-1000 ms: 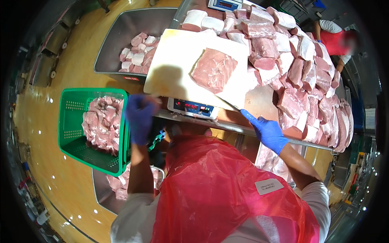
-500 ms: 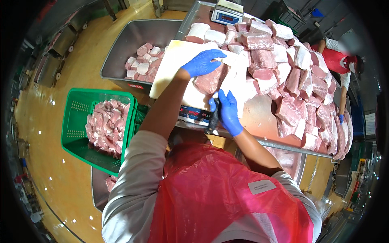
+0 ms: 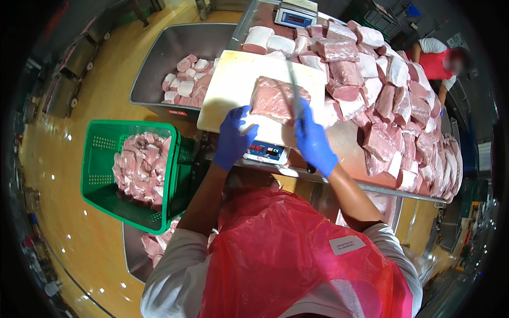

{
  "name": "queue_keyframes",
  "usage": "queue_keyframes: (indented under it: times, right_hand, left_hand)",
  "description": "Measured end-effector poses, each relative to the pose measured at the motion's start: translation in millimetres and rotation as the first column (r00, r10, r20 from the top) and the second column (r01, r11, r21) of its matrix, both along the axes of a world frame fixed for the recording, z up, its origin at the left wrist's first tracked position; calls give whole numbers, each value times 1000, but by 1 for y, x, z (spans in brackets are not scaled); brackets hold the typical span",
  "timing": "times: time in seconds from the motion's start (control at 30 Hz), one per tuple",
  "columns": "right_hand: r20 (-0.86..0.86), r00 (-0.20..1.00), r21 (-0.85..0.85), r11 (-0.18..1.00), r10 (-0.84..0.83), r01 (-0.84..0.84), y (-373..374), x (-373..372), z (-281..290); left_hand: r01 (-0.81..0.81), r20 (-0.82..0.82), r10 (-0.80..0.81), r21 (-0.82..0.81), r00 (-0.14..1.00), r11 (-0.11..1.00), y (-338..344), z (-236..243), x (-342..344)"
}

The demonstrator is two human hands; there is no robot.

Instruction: The person trims fat from pork cuts using a knife on a cutting board placed on a digital scale. Trimmed fat is placed into a green basket, and the trimmed meat is moved to a metal tray. The process is repeated for multiple pieces of pork.

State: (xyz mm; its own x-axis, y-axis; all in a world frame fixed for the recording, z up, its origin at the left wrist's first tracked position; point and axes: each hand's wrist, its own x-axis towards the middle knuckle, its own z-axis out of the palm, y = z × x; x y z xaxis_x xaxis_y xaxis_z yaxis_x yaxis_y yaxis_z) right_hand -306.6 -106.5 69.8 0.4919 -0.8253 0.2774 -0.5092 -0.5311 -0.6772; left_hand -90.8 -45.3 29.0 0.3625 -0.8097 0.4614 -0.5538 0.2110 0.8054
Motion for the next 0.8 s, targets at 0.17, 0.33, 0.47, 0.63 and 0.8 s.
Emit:
queue_keyframes:
  times: [0.17,0.33,0.47,0.63,0.8]
  right_hand:
    - [-310,934,108,983,175,-148,12,63,18]
    - [-393,913,71,993,112,-92,2,97,11]
    - [-564,802,185,977,195,-107,32,75,10]
    - [-668,658,377,920,348,-104,86,-7,36]
    - [-502,845,171,979,185,-113,72,-42,49]
  left_hand:
    - [74,155,-31,-280,987,957,-29,-29,14]
    - [-58,81,63,-63,995,996,-32,-24,14]
    - [-2,-91,1,-10,996,1000,-27,-16,13]
    - [-127,-58,118,-173,991,977,-26,-33,46]
    - [25,227,12,-161,974,987,-33,-23,59]
